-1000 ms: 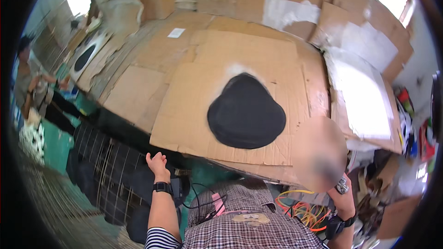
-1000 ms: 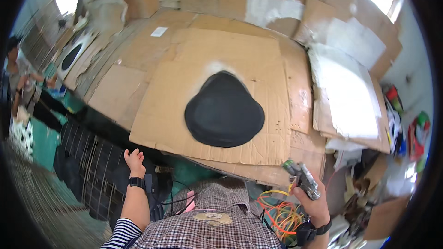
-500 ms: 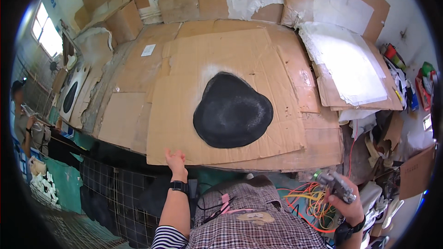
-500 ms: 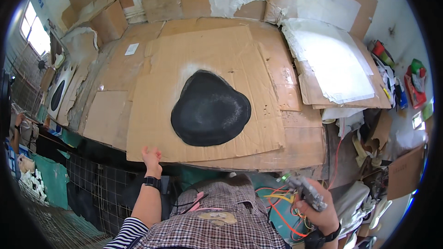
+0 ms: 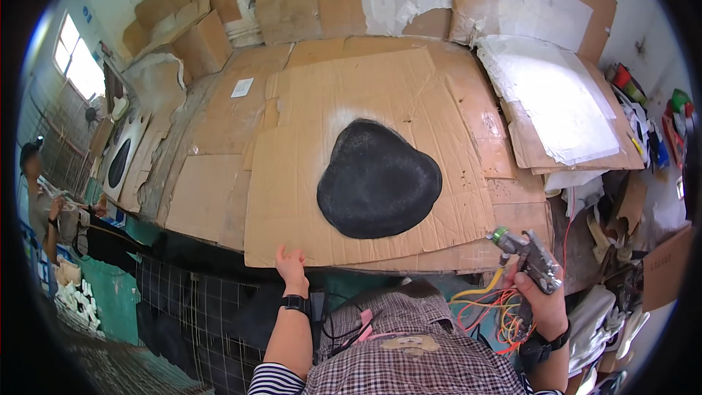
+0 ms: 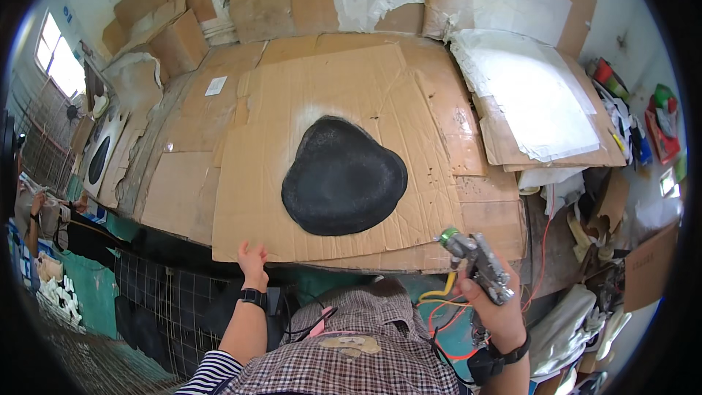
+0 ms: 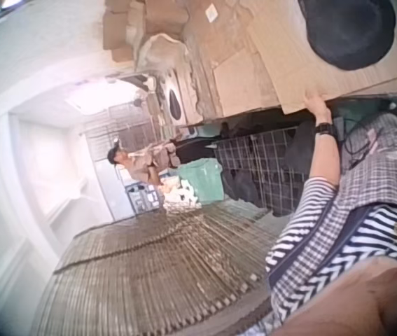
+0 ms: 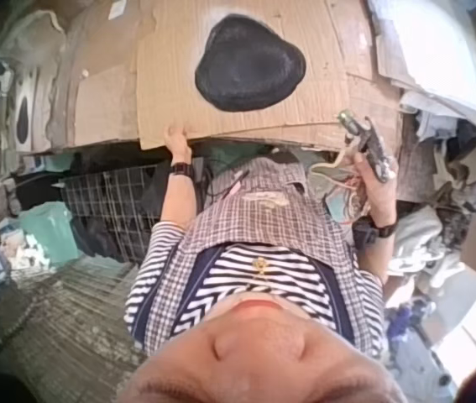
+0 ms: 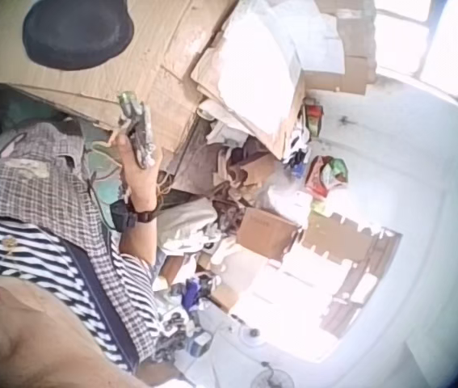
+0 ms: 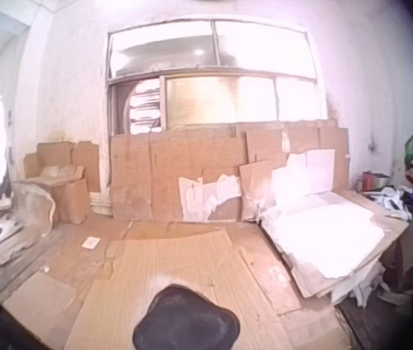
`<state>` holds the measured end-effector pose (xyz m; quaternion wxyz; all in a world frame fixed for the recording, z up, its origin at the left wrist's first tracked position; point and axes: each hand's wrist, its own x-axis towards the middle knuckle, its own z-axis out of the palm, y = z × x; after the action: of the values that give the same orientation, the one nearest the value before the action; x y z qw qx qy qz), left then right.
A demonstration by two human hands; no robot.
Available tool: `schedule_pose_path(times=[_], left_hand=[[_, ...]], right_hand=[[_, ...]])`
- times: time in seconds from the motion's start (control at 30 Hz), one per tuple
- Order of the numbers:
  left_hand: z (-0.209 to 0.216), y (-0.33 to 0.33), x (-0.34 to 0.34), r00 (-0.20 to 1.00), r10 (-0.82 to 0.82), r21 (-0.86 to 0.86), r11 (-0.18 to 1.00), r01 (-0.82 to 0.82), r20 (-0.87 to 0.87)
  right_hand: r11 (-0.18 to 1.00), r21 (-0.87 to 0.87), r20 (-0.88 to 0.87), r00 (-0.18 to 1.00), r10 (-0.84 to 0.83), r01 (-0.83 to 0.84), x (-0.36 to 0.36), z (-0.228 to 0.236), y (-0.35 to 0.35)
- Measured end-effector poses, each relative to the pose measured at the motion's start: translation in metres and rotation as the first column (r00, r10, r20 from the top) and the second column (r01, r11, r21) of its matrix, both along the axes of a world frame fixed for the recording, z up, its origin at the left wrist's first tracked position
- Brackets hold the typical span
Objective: The person repeatedly picks up black shoe parts from a cardboard-covered table, sprays them with a handheld spray gun, and places them onto a metal drying rack. The process is repeated for multiple shoe parts throughout the video.
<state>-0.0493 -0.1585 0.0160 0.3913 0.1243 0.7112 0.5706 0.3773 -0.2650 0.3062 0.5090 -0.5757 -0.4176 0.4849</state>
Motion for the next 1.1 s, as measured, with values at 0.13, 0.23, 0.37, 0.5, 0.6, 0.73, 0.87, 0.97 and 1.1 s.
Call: schedule_pose_path(times=[0.13,0.23,0.37,0.5,0.6,0.73,0.87,0.97,1.1], left_hand=[[0.004,0.003,0.001,0.999,0.023,-0.011,1.0,-0.023,0.033],[-0.002,0.007,0.0,1.0,0.019,-0.017,1.0,-0.018,0.021],[-0.007,0.019,0.004,0.999,-0.036,-0.022,0.999,0.036,-0.005],[-0.012,0.035,0.017,0.996,-0.081,-0.036,0.996,0.08,-0.026],[-0.014,0.041,0.024,0.99,-0.131,-0.076,0.989,0.127,-0.045],[-0.024,0.047,0.029,0.984,-0.172,-0.08,0.982,0.168,-0.038],[-0.039,0.056,0.025,0.971,-0.221,-0.1,0.972,0.211,-0.094],[-0.084,0.069,-0.005,0.923,-0.284,-0.15,0.956,0.252,-0.26],[-0.077,0.095,0.01,0.882,-0.384,-0.201,0.919,0.338,-0.274]], right_hand=[[0.997,-0.006,0.081,0.994,-0.077,0.078,0.016,0.005,-0.017],[0.999,-0.044,0.155,0.988,0.008,-0.001,0.032,0.002,-0.035],[0.967,-0.177,0.085,0.976,0.201,-0.184,0.037,0.0,-0.046],[0.938,-0.199,-0.076,0.959,0.273,-0.283,0.016,0.004,-0.033],[0.961,-0.088,-0.062,0.965,0.256,-0.261,0.006,-0.009,-0.011],[0.996,0.009,-0.065,0.994,0.091,-0.091,-0.002,-0.008,0.015],[1.0,0.009,-0.014,1.0,-0.008,0.008,0.01,-0.003,0.014],[0.997,-0.015,0.067,0.995,0.078,-0.077,0.024,0.004,0.007],[0.998,0.008,0.002,0.998,0.067,-0.067,0.02,0.011,0.008]])
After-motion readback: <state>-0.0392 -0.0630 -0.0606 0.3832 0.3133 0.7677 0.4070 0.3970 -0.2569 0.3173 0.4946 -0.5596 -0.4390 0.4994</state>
